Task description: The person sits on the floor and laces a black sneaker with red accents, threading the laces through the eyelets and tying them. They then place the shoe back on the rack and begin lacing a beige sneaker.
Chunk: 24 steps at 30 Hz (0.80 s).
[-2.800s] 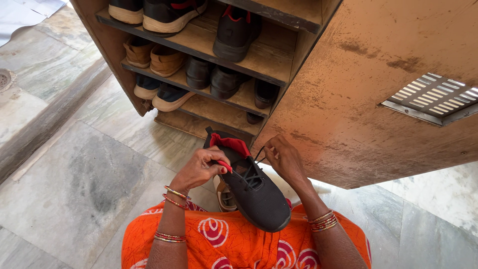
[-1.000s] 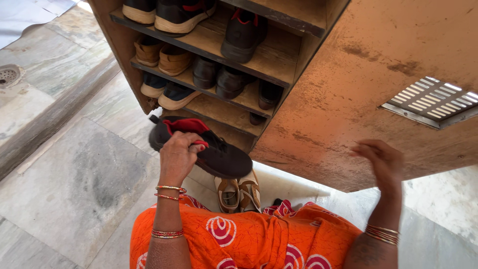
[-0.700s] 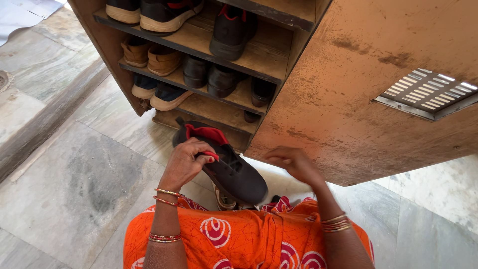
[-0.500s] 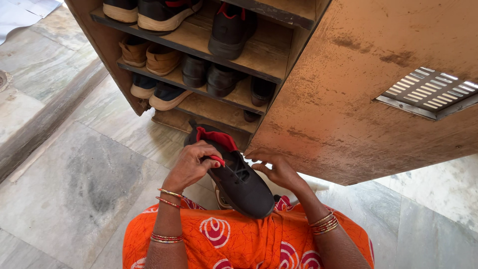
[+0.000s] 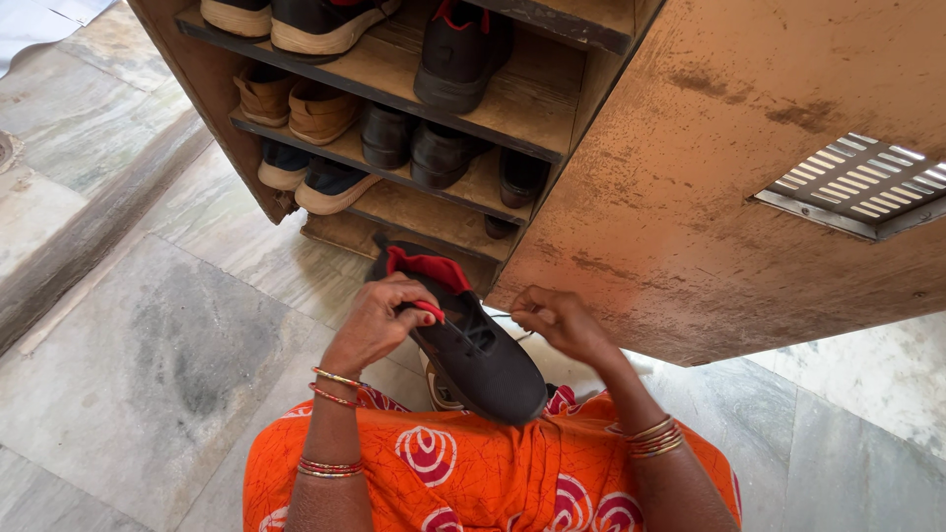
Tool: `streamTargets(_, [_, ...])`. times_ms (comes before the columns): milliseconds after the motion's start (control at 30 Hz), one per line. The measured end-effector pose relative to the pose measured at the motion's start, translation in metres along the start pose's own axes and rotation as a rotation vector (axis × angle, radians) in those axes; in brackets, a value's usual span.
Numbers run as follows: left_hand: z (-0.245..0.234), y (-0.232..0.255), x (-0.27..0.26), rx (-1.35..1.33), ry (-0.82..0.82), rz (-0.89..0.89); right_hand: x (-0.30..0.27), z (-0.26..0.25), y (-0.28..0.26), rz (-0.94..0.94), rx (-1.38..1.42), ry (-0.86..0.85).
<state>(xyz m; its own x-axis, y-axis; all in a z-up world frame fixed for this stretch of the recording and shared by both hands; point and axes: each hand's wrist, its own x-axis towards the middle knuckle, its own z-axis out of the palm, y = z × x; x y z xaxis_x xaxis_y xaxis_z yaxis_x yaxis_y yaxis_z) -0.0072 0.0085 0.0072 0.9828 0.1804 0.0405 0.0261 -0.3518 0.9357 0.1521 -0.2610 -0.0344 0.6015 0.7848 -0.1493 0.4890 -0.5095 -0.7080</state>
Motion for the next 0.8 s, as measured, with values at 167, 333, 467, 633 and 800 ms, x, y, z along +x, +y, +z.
streamTargets(167, [-0.016,0.003,-0.007,0.207,0.134,-0.017,-0.016,-0.055,0.022,0.048,-0.036,0.105])
streamTargets(333, [-0.022,0.008,-0.013,0.317,0.225,-0.094,-0.035,-0.096,0.029,0.506,-0.273,0.153])
streamTargets(467, [-0.016,0.007,-0.008,0.474,0.224,-0.075,-0.041,-0.088,0.015,0.23,0.222,0.111])
streamTargets(633, [-0.007,0.0,-0.005,0.462,0.207,-0.133,-0.036,-0.07,-0.014,0.032,0.502,0.096])
streamTargets(800, [-0.008,-0.012,-0.002,0.554,0.339,-0.067,-0.036,-0.08,-0.013,0.175,0.266,0.17])
